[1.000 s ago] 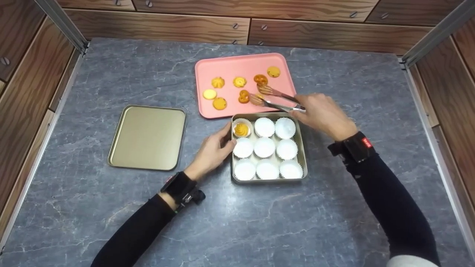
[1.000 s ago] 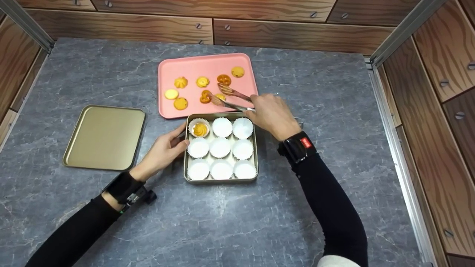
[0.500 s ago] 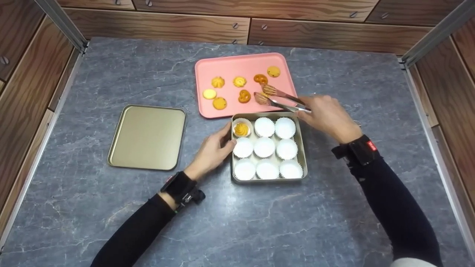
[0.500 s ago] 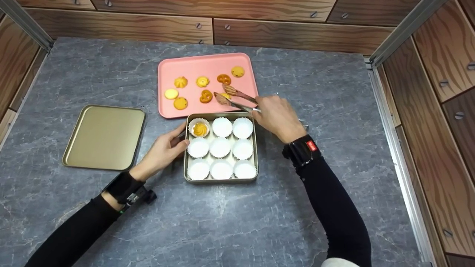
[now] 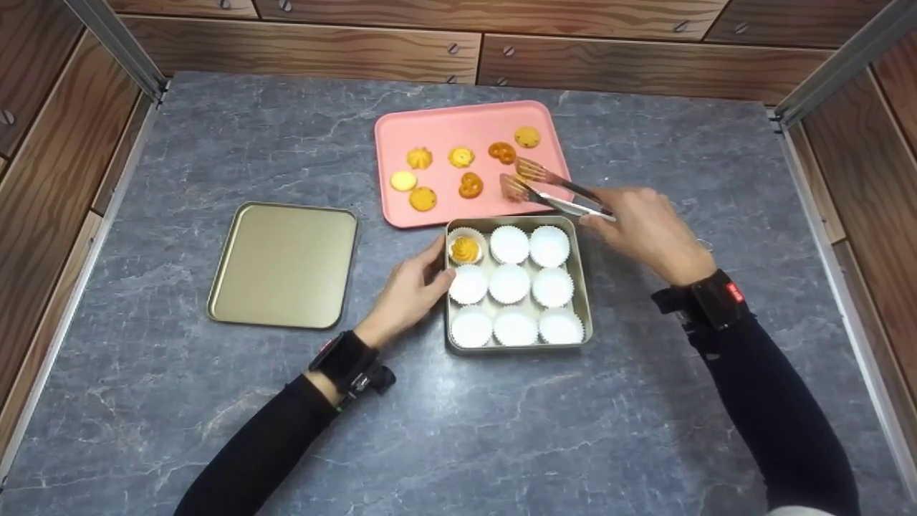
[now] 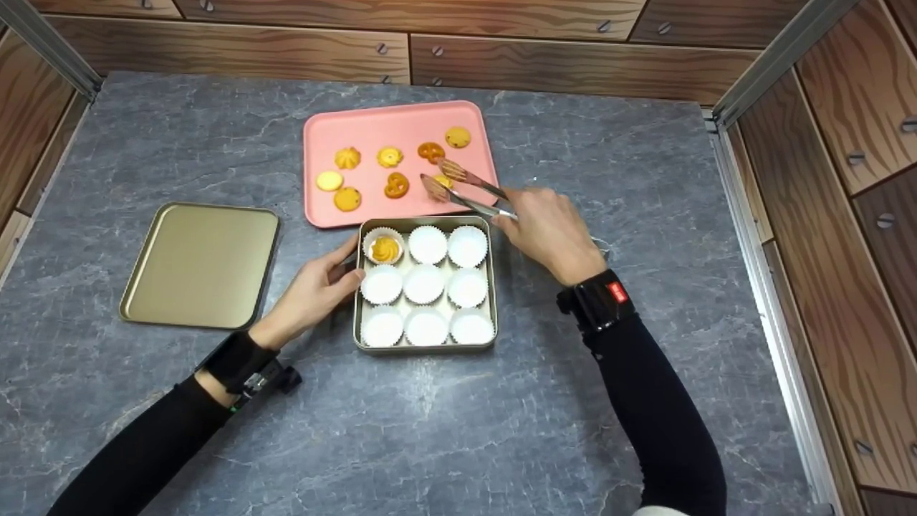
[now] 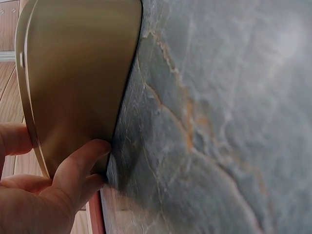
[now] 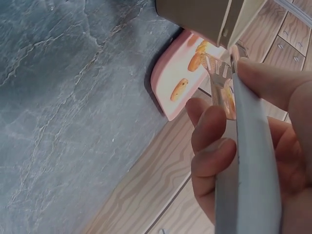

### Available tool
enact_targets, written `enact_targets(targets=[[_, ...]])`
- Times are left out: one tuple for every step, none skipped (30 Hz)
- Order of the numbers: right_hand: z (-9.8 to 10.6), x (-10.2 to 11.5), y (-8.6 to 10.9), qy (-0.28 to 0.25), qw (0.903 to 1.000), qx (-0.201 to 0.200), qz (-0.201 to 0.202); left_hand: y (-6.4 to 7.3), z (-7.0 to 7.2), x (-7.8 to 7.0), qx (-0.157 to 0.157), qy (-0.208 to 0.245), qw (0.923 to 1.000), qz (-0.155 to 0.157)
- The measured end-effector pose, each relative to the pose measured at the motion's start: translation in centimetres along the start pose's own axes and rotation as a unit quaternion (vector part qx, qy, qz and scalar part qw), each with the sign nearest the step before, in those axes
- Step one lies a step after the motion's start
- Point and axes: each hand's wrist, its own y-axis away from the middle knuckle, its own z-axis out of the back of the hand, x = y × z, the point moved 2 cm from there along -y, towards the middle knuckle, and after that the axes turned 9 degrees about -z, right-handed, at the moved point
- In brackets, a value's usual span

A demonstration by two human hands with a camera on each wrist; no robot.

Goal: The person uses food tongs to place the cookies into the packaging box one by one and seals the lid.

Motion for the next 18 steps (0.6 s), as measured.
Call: enact_targets(targets=[[0.1, 0.0, 0.2, -0.001, 1.0, -0.004, 0.002, 0.0, 0.0, 0.0, 0.0, 0.0, 1.0, 0.0], [0.2, 0.0, 0.3, -0.002, 1.0, -0.008, 0.004, 0.0, 0.0, 0.0, 0.0, -0.001, 1.0, 0.001], [0.3, -0.1, 0.5, -0.003, 0.9999, -0.013, 0.007, 0.0, 0.0, 0.0, -0.001, -0.002, 1.0, 0.001], [0.4, -0.1, 0.7, -0.005, 0.9998, -0.018, 0.01, 0.0, 0.0, 0.0, -0.001, -0.002, 1.0, 0.002], [0.4, -0.1, 0.8, -0.006, 0.9996, -0.022, 0.013, 0.0, 0.0, 0.0, -0.001, -0.001, 1.0, 0.002], [0.5, -0.1, 1.0, -0.006, 0.9995, -0.027, 0.017, 0.0, 0.0, 0.0, -0.002, -0.002, 1.0, 0.003], [0.6, -0.1, 1.2, -0.007, 0.9993, -0.031, 0.021, 0.1, 0.0, 0.0, -0.002, -0.002, 1.0, 0.003], [0.7, -0.1, 1.4, -0.009, 0.9991, -0.034, 0.024, 0.0, 0.0, 0.0, -0.002, -0.003, 1.0, 0.003], [0.7, -0.2, 1.6, -0.01, 0.9988, -0.038, 0.028, 0.0, 0.1, 0.0, -0.002, -0.004, 1.0, 0.002], [0.8, -0.2, 1.8, -0.013, 0.9986, -0.042, 0.031, 0.0, 0.1, 0.0, -0.002, -0.005, 1.0, 0.001], [0.8, -0.2, 2.0, -0.014, 0.9983, -0.046, 0.034, 0.0, 0.1, 0.0, -0.002, -0.007, 1.0, 0.0], [0.8, -0.3, 2.2, -0.016, 0.998, -0.049, 0.037, 0.0, 0.1, 0.0, -0.002, -0.01, 0.9999, -0.001], [0.9, -0.3, 2.4, -0.018, 0.9976, -0.054, 0.04, 0.0, 0.1, 0.0, -0.004, -0.011, 0.9999, -0.004], [1.0, -0.3, 2.6, -0.02, 0.9972, -0.058, 0.042, 0.0, 0.1, -0.1, -0.005, -0.012, 0.9999, -0.007], [1.0, -0.4, 2.8, -0.021, 0.997, -0.061, 0.044, 0.0, 0.1, -0.1, -0.006, -0.012, 0.9999, -0.01], [1.1, -0.4, 3.0, -0.022, 0.9967, -0.063, 0.046, 0.1, 0.1, -0.1, -0.007, -0.013, 0.9998, -0.013], [1.1, -0.4, 3.2, -0.021, 0.9965, -0.066, 0.047, 0.1, 0.1, -0.1, -0.008, -0.012, 0.9998, -0.015], [1.2, -0.4, 3.4, -0.02, 0.9963, -0.069, 0.048, 0.1, 0.1, -0.1, -0.009, -0.011, 0.9998, -0.016]])
